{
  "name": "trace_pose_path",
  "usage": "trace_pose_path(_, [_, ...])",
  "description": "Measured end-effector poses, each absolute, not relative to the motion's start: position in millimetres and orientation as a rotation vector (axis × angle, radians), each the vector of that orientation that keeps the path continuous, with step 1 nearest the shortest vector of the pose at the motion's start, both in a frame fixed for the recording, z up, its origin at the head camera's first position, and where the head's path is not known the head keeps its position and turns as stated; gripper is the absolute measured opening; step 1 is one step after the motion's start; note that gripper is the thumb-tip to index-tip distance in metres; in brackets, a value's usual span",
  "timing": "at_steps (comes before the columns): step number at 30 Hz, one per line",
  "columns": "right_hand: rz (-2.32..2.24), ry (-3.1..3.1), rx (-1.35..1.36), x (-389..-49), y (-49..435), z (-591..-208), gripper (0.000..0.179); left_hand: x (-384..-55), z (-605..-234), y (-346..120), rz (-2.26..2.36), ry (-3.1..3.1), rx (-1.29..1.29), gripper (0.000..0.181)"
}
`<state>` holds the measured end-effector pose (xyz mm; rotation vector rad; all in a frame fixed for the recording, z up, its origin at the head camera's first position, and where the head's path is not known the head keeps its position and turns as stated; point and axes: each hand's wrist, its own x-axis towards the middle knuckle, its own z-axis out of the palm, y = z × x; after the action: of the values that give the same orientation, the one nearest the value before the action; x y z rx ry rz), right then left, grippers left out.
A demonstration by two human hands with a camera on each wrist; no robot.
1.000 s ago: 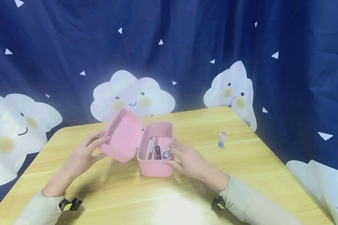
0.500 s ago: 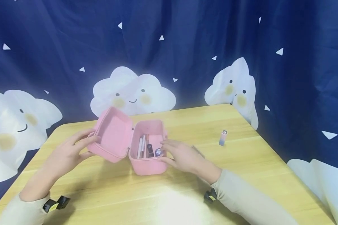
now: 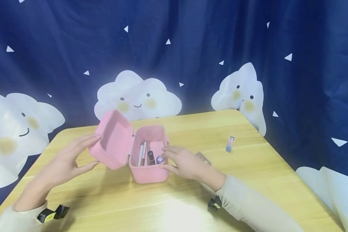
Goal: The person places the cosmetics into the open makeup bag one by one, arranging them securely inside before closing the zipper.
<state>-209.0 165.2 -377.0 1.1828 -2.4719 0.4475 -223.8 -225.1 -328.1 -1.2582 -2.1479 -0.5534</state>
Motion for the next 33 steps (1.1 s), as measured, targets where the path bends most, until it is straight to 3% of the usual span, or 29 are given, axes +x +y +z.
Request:
trace_pose_path(16, [0.454,-2.493,1.122,-202,185,-370,0.041,-230,-337,-194,-0.679,-1.975,-1.181,0.056])
trace_pose_path(33, [0.377,-2.465,0.789,-214,269,-349,0.038,-230,-339,-192,-0.661,-1.931,-1.156,0.055])
